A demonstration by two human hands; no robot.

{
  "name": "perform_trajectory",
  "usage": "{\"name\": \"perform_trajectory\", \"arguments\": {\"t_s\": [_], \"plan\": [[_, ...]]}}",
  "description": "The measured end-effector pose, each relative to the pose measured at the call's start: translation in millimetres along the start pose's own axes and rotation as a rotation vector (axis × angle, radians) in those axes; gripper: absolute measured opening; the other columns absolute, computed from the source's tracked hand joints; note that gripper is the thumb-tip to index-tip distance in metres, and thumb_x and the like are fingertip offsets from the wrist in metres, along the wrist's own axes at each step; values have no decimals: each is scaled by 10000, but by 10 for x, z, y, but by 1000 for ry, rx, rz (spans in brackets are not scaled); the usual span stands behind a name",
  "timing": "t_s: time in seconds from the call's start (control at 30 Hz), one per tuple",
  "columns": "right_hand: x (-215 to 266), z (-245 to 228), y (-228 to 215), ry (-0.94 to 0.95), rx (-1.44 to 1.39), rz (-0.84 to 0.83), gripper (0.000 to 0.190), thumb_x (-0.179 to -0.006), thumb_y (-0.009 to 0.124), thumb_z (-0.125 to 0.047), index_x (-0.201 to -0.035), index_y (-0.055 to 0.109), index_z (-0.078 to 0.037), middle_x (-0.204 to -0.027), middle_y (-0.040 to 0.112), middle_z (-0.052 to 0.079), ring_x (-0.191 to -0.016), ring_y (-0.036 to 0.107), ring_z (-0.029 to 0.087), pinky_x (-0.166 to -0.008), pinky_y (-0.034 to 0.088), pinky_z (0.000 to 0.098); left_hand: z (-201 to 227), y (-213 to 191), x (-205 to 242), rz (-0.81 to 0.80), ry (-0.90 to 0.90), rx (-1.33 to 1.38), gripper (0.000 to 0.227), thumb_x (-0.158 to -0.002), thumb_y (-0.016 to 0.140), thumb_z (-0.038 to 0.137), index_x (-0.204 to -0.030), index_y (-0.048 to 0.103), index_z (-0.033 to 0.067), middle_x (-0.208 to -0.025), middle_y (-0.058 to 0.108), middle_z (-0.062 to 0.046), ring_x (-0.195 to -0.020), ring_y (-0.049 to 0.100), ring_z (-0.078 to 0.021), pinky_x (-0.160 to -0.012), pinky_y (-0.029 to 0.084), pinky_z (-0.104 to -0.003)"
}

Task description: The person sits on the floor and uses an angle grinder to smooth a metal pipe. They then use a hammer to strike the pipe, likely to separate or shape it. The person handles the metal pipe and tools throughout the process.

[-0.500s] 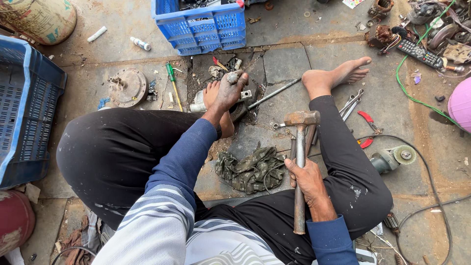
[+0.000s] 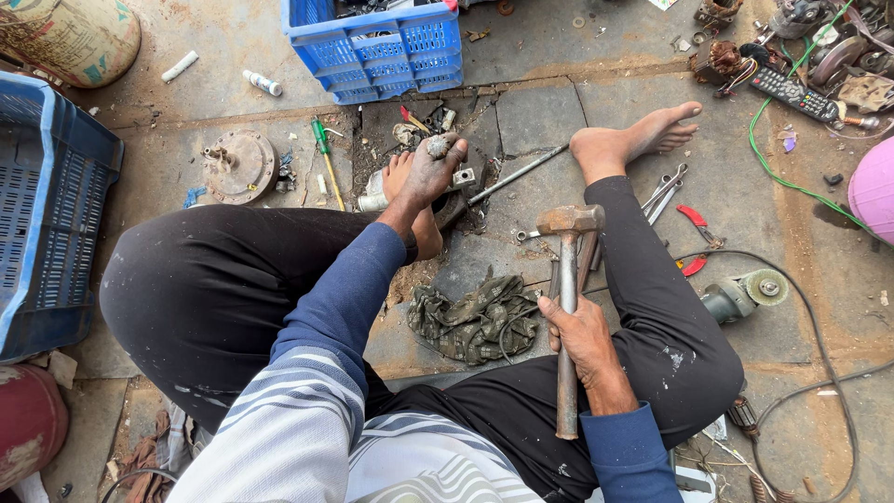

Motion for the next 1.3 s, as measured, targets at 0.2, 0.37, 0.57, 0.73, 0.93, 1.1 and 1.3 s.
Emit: {"name": "perform_trajectory", "arguments": {"t_s": [0.2,0.37,0.57,0.73,0.93,1.1,1.3], "plan": [[-6,9,-4,-3,3,-4,335,-860,777,-334,-797,574,-75,-568,492,4,-426,488,104,-373,410,257,0,69,-10,24,42,157,288,-992,665,354,-919,690,76,-718,624,44,-684,564,-74,-636,485,-289],[-32,20,22,-34,58,-12,339,-868,770,-339,-794,572,-75,-574,498,-2,-432,499,104,-387,427,266,-103,92,22,227,-67,173,413,-911,790,414,-738,629,75,-623,548,50,-597,481,-74,-554,422,-302],[23,-305,148,-262,187,-44,372,-863,739,-387,-859,610,-38,-586,586,19,-460,576,113,-430,482,285,-72,177,17,324,-11,145,529,-855,843,450,-631,546,74,-567,483,48,-551,418,-80,-508,394,-325],[-4,-635,348,-296,182,-56,396,-861,739,-348,-1092,646,-40,-650,574,41,-510,544,129,-460,455,324,5,392,45,297,18,126,470,-845,856,383,-653,589,48,-540,494,-14,-553,411,-78,-479,386,-336],[86,-1267,739,-520,477,54,432,-888,763,-364,-1057,639,14,-679,663,88,-589,634,168,-563,526,345,32,307,66,333,-26,141,328,-883,822,246,-709,643,32,-570,575,-114,-537,482,-119,-509,440,-342],[132,-1487,953,-544,547,40,428,-888,736,-378,-1072,635,-5,-698,679,70,-590,651,153,-557,528,346,112,173,75,338,132,214,209,-777,829,187,-809,687,36,-706,678,-128,-614,664,-152,-587,506,-326],[14,-1486,1176,-432,725,106,391,-914,729,-348,-1089,620,-15,-623,565,92,-543,547,169,-522,477,361,55,83,196,343,139,328,186,-728,738,80,-912,725,56,-772,707,-141,-672,713,-268,-622,549,-365]]}}
Point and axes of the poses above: each hand's wrist, its own x-axis away from the middle knuckle, its own y-axis out of the palm, z = x × y, the point moved 7 cm from there along -x, towards the middle knuckle
